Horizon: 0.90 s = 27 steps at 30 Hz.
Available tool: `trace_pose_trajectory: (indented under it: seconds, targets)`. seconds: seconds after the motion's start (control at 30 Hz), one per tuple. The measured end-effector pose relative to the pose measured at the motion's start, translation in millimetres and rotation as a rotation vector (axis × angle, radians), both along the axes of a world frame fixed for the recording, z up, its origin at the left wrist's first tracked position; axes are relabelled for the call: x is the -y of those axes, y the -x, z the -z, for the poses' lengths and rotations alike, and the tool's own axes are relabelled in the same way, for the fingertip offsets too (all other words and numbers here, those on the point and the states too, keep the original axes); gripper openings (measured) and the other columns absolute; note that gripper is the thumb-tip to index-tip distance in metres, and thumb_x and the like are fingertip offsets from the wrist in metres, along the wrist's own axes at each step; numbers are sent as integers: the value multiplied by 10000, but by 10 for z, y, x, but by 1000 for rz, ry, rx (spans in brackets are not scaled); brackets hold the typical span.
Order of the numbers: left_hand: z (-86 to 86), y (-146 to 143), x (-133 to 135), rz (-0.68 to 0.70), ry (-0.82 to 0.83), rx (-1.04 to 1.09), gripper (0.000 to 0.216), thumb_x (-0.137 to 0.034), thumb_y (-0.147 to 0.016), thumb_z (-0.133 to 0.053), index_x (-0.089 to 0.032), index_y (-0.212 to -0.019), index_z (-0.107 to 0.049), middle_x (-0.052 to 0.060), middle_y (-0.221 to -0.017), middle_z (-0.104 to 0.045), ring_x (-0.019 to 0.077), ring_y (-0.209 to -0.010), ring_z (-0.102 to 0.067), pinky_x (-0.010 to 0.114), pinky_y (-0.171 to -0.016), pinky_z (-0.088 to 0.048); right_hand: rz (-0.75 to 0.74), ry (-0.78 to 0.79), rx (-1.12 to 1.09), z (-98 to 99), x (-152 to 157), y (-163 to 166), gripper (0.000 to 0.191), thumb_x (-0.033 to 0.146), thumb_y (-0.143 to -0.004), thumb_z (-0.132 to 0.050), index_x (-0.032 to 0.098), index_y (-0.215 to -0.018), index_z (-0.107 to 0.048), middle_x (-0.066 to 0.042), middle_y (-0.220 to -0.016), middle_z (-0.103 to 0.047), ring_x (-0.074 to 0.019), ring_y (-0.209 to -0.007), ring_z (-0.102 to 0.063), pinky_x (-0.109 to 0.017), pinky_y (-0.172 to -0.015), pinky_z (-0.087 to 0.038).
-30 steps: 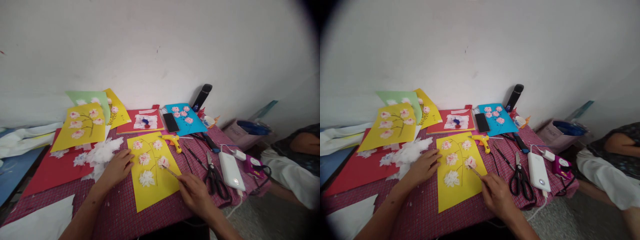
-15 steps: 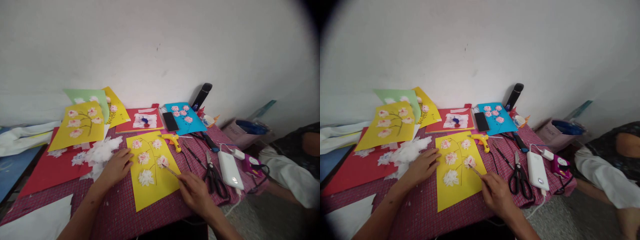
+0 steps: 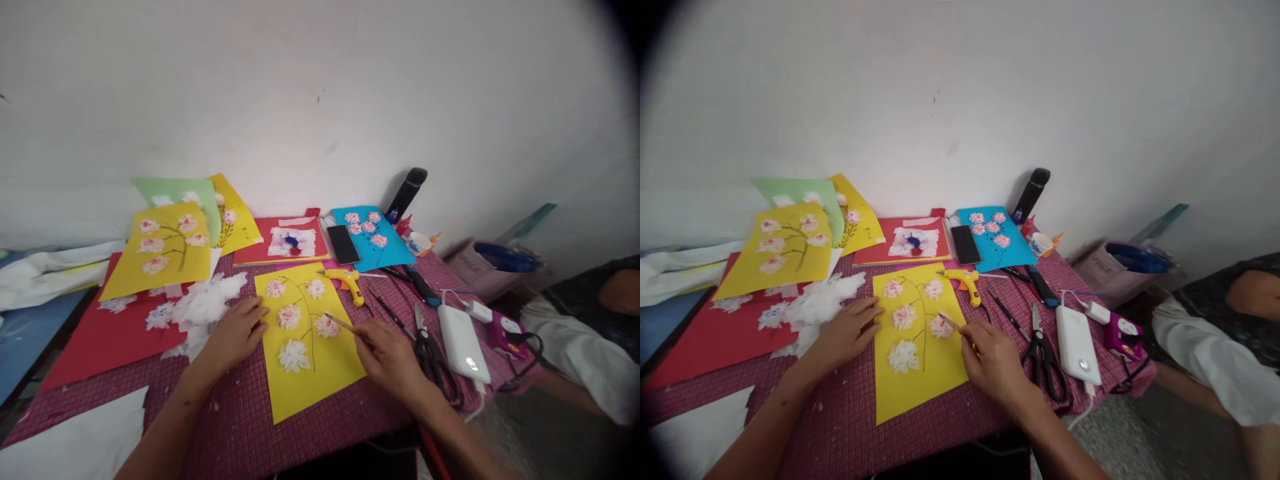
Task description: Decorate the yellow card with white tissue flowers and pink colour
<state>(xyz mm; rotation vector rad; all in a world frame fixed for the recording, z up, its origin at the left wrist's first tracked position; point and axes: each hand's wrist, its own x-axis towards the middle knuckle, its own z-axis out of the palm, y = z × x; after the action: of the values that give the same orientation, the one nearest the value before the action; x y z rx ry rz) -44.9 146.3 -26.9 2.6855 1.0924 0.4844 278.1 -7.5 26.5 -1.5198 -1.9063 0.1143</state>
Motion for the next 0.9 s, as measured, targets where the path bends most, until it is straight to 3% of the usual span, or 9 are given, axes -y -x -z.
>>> trace_pose_trajectory:
  seconds: [0.33, 0.5, 0.9]
  targets:
    - [17, 11, -10, 2, 8, -5, 308, -321, -968, -527, -204, -1211, -677, 141, -1377, -600, 316, -1250, -579, 504, -1055, -488, -56, 151, 103, -86, -184, -36, 169, 128, -920, -549, 206, -939, -698, -61, -850, -721, -192, -780, -688, -297, -699, -522]
    - [-9, 2, 3, 6, 18, -20, 308, -305, -973, -515, -187, -1212, -669, 155, -1379, -593, 317, -1246, -576, 499, -1042, -487, -81, 130, 39, -170, -223, -30, 171, 137, -937, -536, 208, -952, -690, -55, -849, -707, -187, -782, -672, -292, -704, -517]
    - [-43, -13, 22, -8, 23, -22, 289, -292, -970, -522, -202, -1203, -667, 136, -1375, -590, 304, -1239, -578, 486, -1045, -485, -116, 188, 136, -240, -354, 6, 168, 135, -927, -528, 197, -906, -682, -55, -835, -708, -179, -764, -669, -290, -700, -481]
